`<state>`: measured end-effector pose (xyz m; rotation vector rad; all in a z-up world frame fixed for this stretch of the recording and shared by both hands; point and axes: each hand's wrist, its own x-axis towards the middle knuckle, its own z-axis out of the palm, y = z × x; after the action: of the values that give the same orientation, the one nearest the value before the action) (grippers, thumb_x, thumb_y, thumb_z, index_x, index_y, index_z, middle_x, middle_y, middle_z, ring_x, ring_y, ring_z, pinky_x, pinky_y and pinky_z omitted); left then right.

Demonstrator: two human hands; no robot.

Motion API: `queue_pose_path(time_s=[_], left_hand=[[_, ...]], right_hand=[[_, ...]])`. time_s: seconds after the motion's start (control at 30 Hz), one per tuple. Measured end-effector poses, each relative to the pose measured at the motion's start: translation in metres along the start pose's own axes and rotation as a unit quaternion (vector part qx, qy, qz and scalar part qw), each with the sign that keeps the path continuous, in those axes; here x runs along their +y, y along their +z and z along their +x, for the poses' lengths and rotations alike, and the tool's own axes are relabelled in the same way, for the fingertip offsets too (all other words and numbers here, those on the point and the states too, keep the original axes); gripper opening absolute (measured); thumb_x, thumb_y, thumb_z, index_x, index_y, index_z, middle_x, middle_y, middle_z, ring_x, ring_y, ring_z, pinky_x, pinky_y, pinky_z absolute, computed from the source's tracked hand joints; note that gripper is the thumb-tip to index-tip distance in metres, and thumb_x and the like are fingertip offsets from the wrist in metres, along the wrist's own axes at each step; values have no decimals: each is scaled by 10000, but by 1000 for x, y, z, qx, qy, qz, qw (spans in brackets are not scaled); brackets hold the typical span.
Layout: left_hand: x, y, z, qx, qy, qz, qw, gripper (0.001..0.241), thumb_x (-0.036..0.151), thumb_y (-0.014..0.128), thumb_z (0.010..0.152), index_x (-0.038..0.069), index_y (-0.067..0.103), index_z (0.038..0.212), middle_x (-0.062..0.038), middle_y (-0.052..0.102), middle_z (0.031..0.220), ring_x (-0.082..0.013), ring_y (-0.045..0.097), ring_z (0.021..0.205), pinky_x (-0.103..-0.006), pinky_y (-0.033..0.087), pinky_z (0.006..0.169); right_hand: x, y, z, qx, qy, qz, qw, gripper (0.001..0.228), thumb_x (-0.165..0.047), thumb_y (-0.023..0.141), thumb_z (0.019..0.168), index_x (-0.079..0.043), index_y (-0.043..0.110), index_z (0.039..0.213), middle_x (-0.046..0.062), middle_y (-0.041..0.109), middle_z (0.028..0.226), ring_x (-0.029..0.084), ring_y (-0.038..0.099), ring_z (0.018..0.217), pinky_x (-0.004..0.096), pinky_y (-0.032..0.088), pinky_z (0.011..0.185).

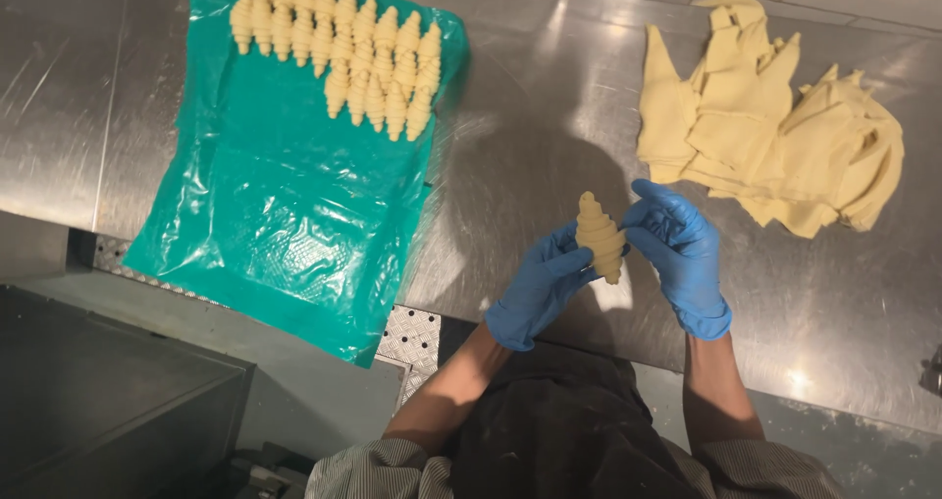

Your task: Rolling triangular pieces of dough into croissants and arranging them on a tray.

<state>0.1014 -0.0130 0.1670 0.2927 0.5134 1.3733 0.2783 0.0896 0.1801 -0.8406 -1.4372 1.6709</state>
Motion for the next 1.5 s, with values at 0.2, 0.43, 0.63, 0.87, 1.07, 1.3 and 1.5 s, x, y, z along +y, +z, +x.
queue_pose_path(time_s=[0.2,0.43,0.63,0.87,1.07,1.3,1.5], left_hand=[[46,-10,-8,-20,-9,-19,1000,583,153,609,1049,-28,413,1568,-169,578,1458,-307,576,1362,-433,480,1158],[90,-74,-9,-27,-17,-108,994,540,161,605,1070,-28,428,1544,-170,578,1436,-307,586,1347,-464,500,1150],[134,-128,-14,-12,-13,-123,992,519,136,627,1060,-25,452,1522,-166,601,1413,-299,627,1279,-420,515,1112],[173,-194,-11,86,18,-22,996,498,100,651,1024,-40,502,1478,-133,644,1330,-214,665,1170,-340,560,1009],[286,-306,8,272,200,344,876,514,46,738,938,-12,565,1418,-109,677,1238,-164,676,1042,-304,577,899],[361,-313,32,318,248,460,791,845,0,730,886,63,296,1609,-106,584,1258,-176,640,1014,-307,571,837],[340,-345,48,325,284,529,730,810,-3,744,905,54,324,1596,-137,558,1313,-218,616,1127,-337,566,926]], right_hand=[[15,40,20,33,-52,-29,998,515,194,649,914,-10,627,1387,47,665,1059,92,624,935,228,525,819],[47,117,60,79,-81,-21,993,490,177,626,906,3,618,1363,26,643,1057,103,613,965,244,526,776],[66,184,86,86,-155,-142,974,465,150,667,944,-8,629,1380,51,677,1094,140,604,1060,281,471,1044],[63,236,104,100,-151,-270,946,467,53,612,1025,-46,574,1480,95,662,1229,172,655,1102,305,522,985],[88,220,108,96,-131,-271,949,552,5,608,1049,-31,451,1577,150,653,1373,215,649,1199,339,509,1012],[123,177,97,155,-66,-237,957,515,-8,591,1079,-27,463,1578,126,677,1298,170,648,1182,326,507,1023],[123,149,85,190,-44,-165,967,517,18,560,1097,-29,453,1600,111,671,1277,132,619,1138,286,496,1009]])
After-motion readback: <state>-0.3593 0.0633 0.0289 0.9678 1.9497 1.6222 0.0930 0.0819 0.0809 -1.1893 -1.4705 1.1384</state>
